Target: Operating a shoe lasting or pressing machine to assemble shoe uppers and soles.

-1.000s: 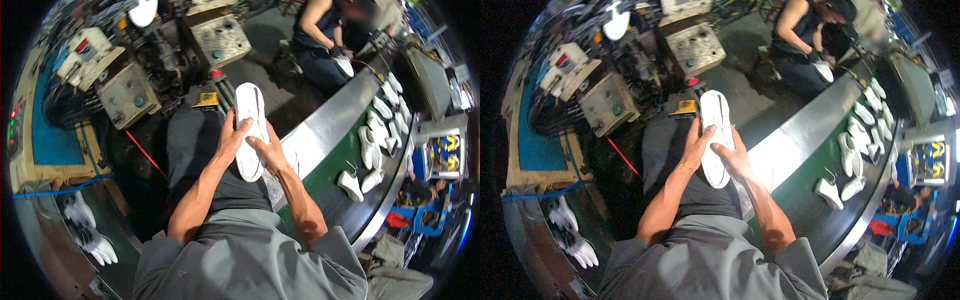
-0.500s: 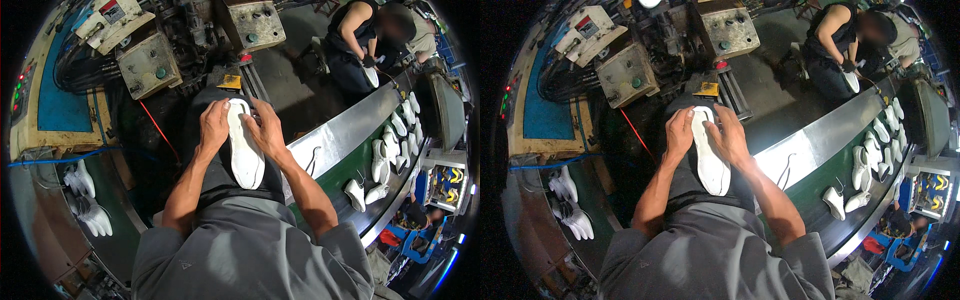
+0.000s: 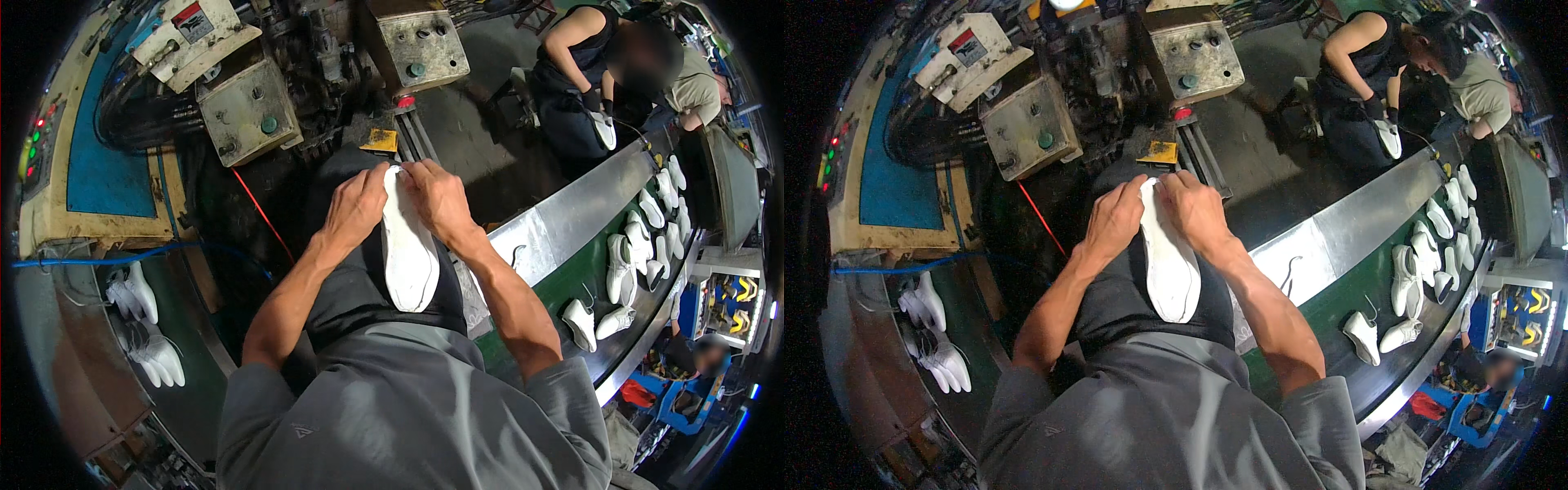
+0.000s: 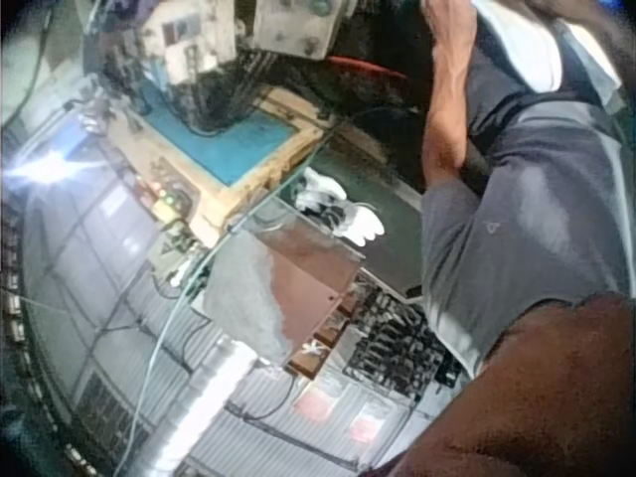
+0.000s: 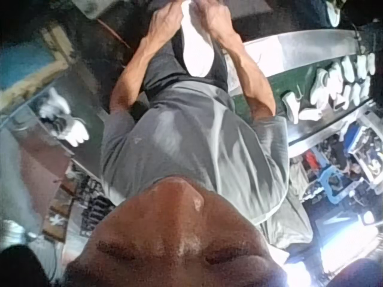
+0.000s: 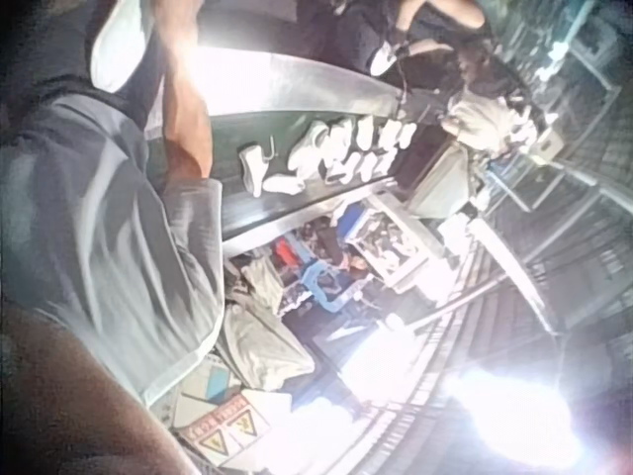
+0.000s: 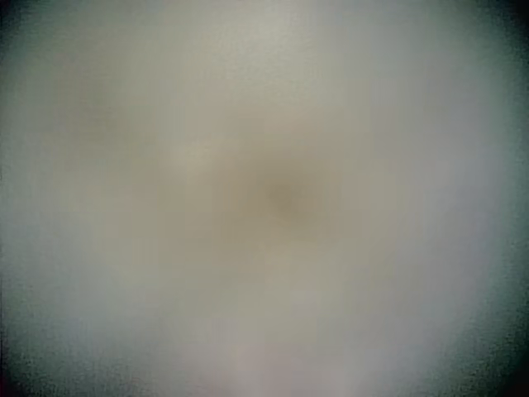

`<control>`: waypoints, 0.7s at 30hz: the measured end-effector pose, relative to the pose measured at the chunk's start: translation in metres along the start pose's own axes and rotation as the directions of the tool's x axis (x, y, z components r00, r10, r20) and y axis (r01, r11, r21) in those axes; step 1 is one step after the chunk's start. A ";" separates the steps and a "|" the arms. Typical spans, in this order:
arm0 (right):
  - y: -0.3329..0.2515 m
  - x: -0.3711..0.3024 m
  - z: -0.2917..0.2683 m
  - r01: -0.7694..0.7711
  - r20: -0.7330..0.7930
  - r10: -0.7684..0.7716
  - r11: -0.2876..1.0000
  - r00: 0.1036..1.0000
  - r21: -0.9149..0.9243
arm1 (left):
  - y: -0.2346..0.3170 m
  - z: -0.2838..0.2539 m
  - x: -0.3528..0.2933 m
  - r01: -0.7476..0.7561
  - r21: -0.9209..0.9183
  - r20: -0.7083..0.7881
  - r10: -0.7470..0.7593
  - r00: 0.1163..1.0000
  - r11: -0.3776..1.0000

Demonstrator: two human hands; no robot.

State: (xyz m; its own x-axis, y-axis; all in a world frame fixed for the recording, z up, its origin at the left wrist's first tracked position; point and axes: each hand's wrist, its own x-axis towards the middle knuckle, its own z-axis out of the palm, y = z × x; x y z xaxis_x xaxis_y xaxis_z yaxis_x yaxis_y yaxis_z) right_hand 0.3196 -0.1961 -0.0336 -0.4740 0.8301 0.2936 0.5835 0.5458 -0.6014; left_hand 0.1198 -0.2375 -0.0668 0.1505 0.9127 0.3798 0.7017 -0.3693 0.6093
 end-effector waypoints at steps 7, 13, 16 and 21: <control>0.010 -0.010 0.015 -0.086 -0.043 0.081 0.987 0.996 -0.138 | 0.002 0.015 -0.003 0.053 -0.074 -0.093 -0.060 0.994 0.996; 0.026 -0.037 0.029 -0.449 0.129 0.439 0.785 0.889 0.426 | 0.009 0.005 0.009 0.124 -0.038 0.112 -0.119 0.987 0.992; 0.021 -0.037 0.031 -0.430 0.144 0.414 0.767 0.899 0.477 | 0.004 0.009 0.009 0.112 -0.020 0.056 -0.111 0.992 0.994; 0.009 -0.038 0.028 -0.431 0.082 0.443 0.788 0.893 0.440 | 0.002 0.007 0.008 0.141 0.041 0.053 -0.143 0.988 0.989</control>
State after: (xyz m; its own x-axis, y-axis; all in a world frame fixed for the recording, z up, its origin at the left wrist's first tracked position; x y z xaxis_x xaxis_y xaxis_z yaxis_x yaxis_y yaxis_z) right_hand 0.3242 -0.2256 -0.0710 -0.2186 0.9736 -0.0651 0.3742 0.0221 -0.9271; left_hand 0.1279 -0.2293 -0.0674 0.0858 0.9641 0.2514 0.7437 -0.2298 0.6277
